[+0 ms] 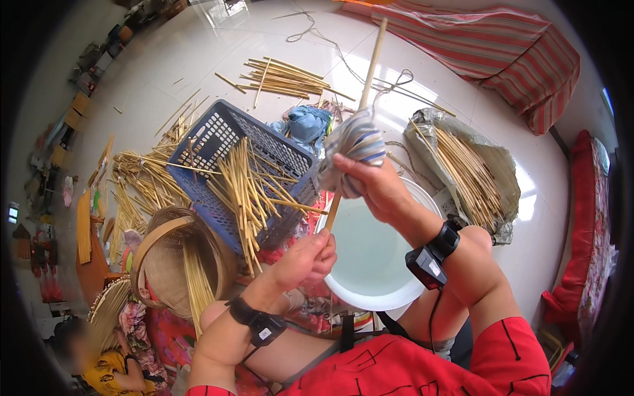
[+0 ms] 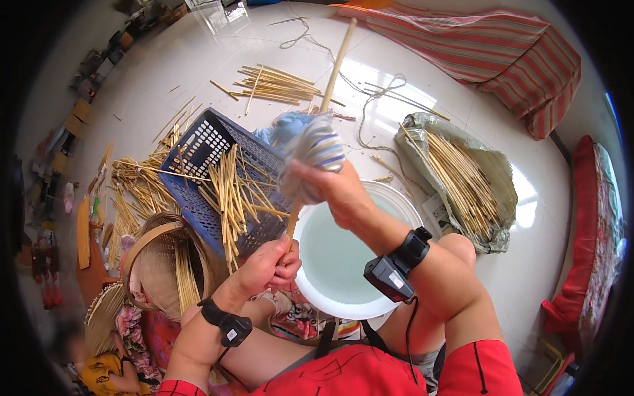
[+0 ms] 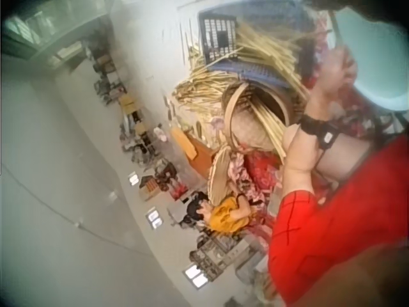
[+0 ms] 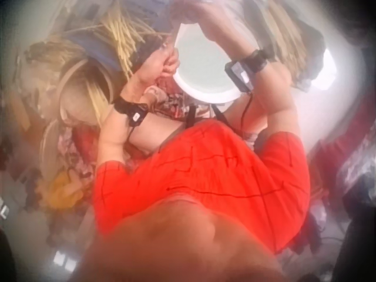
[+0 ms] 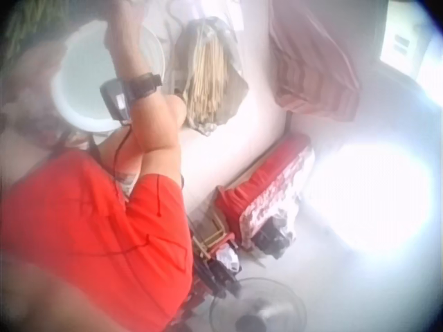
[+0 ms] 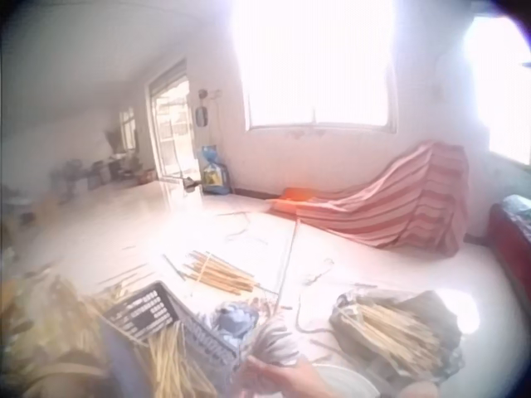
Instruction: The person sits on the floor and repeatedly wipes individual bamboo sticks with a cloth, then places them into a basket. The person handles the sticks one at a time, using a cloth to clean the surface before moving them to a collection basket.
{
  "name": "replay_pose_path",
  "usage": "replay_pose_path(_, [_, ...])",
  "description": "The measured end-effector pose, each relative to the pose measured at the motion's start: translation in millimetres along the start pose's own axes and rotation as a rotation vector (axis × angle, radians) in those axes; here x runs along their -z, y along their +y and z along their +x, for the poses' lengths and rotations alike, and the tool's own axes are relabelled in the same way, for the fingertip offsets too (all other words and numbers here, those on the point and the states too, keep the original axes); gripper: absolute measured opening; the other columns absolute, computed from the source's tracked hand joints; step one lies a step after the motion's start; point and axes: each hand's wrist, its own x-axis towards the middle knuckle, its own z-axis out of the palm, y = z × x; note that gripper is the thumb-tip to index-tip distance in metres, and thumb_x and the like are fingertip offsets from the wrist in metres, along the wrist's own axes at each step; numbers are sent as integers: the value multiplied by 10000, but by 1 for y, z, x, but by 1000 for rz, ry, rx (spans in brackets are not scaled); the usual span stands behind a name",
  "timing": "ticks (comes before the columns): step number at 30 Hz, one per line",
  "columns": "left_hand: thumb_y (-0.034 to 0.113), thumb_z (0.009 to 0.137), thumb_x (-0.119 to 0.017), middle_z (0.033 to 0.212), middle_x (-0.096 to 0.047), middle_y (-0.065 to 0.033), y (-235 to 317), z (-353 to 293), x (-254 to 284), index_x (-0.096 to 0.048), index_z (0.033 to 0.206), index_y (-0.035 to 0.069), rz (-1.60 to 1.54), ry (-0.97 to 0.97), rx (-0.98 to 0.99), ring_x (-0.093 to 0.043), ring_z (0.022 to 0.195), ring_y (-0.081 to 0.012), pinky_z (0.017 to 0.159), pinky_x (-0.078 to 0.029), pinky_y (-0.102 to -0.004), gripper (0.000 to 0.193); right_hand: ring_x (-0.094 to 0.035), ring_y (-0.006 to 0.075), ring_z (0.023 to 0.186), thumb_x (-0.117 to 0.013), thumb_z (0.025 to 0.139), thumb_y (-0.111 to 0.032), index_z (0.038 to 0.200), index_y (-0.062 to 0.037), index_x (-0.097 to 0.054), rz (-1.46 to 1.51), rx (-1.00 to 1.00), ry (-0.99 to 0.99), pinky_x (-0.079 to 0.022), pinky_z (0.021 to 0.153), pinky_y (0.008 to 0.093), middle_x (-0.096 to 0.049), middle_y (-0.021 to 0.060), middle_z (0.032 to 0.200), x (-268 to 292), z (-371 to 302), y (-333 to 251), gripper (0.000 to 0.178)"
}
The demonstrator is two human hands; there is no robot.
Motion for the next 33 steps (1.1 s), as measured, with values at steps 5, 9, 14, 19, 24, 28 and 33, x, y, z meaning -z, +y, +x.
replay_pose_path(5, [403, 1017, -307, 607, -314, 37, -11, 6, -2, -385, 789, 95, 274, 56, -52, -268, 486, -42, 406, -230, -198, 391, -638, 172, 826, -679, 845, -155, 1009, 0, -585, 112, 303, 176, -518, 718, 298, -634, 76, 904, 42, 30, -55, 244])
replay_pose_path(9, [324, 1018, -311, 682, -420, 4, -9, 4, 1, -475, 991, 66, 257, 66, 5, -393, 526, -64, 475, -343, -194, 307, -636, 160, 842, -648, 875, -166, 1048, -31, -557, 165, 238, 187, -524, 760, 298, -629, 67, 931, 54, 36, -67, 238])
replay_pose_path(14, [195, 972, -308, 861, -546, -55, 11, 7, -7, -419, 1282, 27, 39, 81, -159, -563, 683, -124, 650, -474, -239, 370, -633, 150, 795, -655, 871, -208, 1046, -27, -567, 147, 96, 77, -497, 657, 289, -635, 62, 916, 22, 26, -36, 266])
replay_pose_path(19, [177, 972, -359, 799, -597, -76, 16, 16, -5, -506, 1199, -12, 69, 124, -244, -611, 624, -147, 604, -506, -239, 330, -633, 155, 822, -653, 871, -215, 1064, -33, -567, 132, -32, 51, -501, 706, 298, -634, 58, 930, 12, 19, -15, 279])
replay_pose_path(24, [167, 969, -411, 725, -634, -109, 20, 14, -2, -578, 1077, -37, 89, 189, -232, -637, 551, -177, 532, -524, -242, 285, -624, 144, 839, -676, 858, -212, 1072, -37, -564, 144, -45, 39, -497, 733, 293, -626, 47, 942, 9, 17, -11, 298])
replay_pose_path(28, [167, 967, -415, 719, -639, -130, 19, 13, -2, -574, 1046, -47, 119, 159, -231, -644, 560, -195, 544, -536, -258, 278, -615, 139, 846, -685, 852, -207, 1076, -37, -563, 130, -54, 28, -492, 746, 289, -620, 44, 937, 9, 16, -8, 306])
replay_pose_path(33, [179, 967, -424, 707, -634, -134, 18, 13, -2, -568, 1025, -53, 149, 165, -227, -643, 556, -205, 554, -546, -269, 279, -613, 142, 836, -699, 840, -210, 1076, -27, -563, 113, -66, 38, -491, 740, 289, -620, 49, 929, 9, 15, -6, 328])
